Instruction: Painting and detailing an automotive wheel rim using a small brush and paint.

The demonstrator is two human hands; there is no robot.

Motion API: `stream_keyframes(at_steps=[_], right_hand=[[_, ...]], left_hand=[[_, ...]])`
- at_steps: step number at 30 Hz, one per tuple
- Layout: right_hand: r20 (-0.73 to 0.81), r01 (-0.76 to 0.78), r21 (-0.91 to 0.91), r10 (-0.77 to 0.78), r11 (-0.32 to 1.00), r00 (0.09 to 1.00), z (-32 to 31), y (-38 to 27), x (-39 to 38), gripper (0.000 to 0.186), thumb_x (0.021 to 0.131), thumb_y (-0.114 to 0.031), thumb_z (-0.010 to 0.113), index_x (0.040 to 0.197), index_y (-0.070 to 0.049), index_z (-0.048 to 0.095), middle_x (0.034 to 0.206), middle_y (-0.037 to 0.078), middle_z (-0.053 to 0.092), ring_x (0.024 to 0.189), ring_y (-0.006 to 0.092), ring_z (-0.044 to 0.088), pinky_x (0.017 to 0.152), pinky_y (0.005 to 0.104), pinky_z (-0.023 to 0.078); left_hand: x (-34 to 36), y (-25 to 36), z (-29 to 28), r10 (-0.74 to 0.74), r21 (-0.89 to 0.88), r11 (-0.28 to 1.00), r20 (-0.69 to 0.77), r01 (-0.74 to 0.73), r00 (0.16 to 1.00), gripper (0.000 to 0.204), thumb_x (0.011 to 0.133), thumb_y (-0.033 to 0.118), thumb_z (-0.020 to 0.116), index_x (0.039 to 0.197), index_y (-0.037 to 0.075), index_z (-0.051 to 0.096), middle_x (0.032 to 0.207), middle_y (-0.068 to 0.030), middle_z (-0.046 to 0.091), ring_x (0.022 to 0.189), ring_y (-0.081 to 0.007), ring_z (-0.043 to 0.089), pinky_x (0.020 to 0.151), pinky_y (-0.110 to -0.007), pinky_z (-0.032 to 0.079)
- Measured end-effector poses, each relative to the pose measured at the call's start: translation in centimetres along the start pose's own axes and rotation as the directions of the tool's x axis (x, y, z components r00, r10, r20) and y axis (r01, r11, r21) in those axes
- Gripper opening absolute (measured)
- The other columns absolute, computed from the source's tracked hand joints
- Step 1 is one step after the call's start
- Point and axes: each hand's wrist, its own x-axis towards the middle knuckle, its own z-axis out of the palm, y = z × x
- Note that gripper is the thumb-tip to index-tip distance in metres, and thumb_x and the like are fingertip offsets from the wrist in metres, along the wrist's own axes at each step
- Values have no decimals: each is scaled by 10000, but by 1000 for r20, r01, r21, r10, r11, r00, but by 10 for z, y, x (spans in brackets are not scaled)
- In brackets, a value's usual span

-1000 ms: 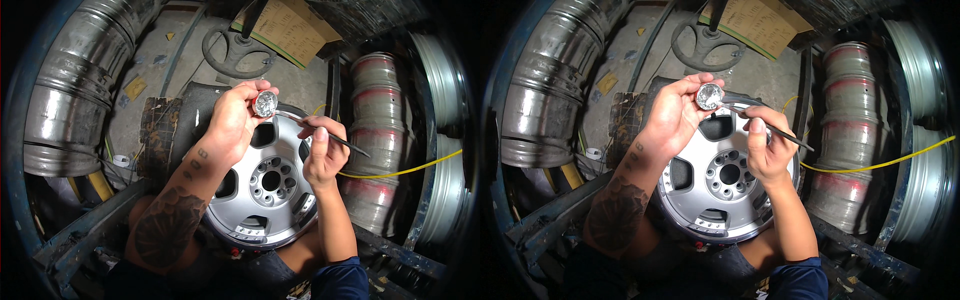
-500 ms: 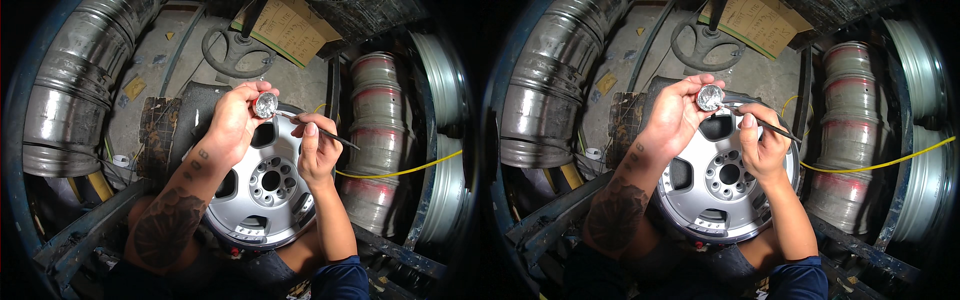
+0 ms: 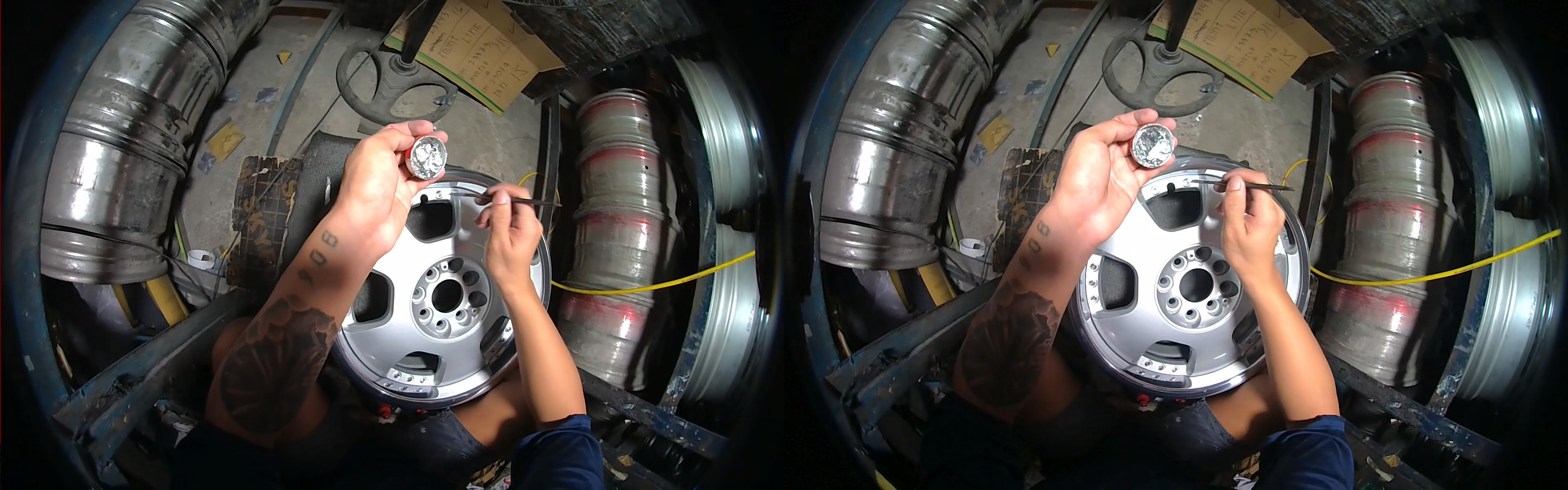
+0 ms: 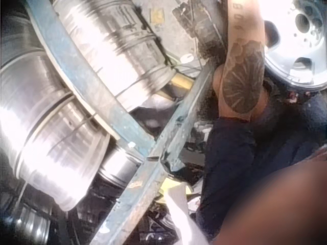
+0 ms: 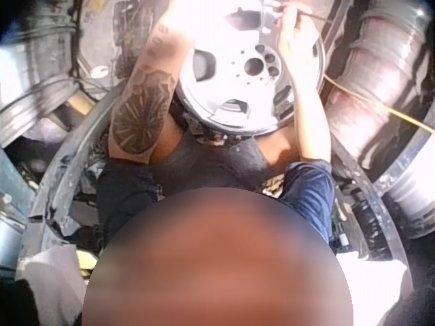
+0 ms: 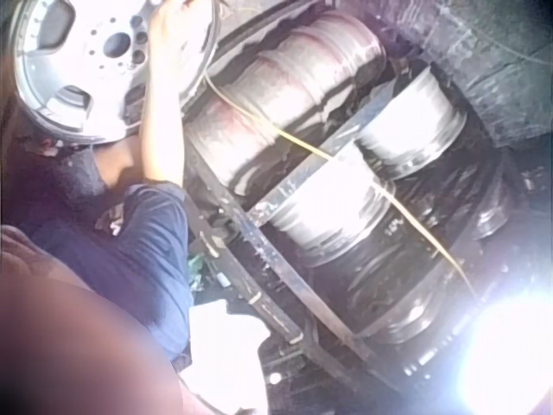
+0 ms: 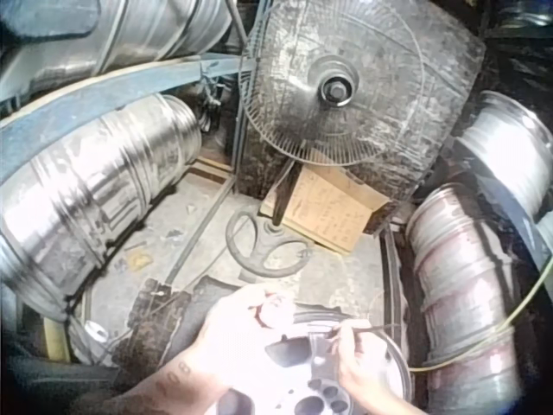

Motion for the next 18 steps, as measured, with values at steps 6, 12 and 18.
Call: stream_keyframes(at_steps=[6, 12, 18], right_hand=[[78, -44, -167, 58, 985, 995, 8, 24, -3, 162, 992, -147, 541, 979, 2, 603, 660, 70, 586, 552, 136, 555, 529, 294, 436], [74, 4, -253, 15, 967, 997, 12, 22, -2, 160, 990, -149, 540, 989, -2, 601, 655, 118, 587, 548, 207, 567, 543, 326, 445], [87, 9, -298, 18, 954, 996, 12, 23, -2, 159, 987, -151, 545, 998, -3, 602, 693, 148, 610, 571, 243, 590, 557, 345, 457]], left_hand=[[1, -2, -2, -4, -20, 1000, 23, 4, 1000, 254, 984, 138, 408, 1149, -23, 515, 1167, -204, 604, 1049, -268, 611, 953, -418, 497], [-1, -1, 0, -12, -35, 999, 15, 12, 1000, 257, 980, 137, 413, 1149, -25, 519, 1163, -200, 607, 1041, -268, 615, 948, -411, 498], [-2, -2, -1, -4, -27, 1000, 35, 5, 999, 257, 972, 131, 412, 1157, -19, 511, 1169, -195, 609, 1060, -267, 609, 950, -413, 491]])
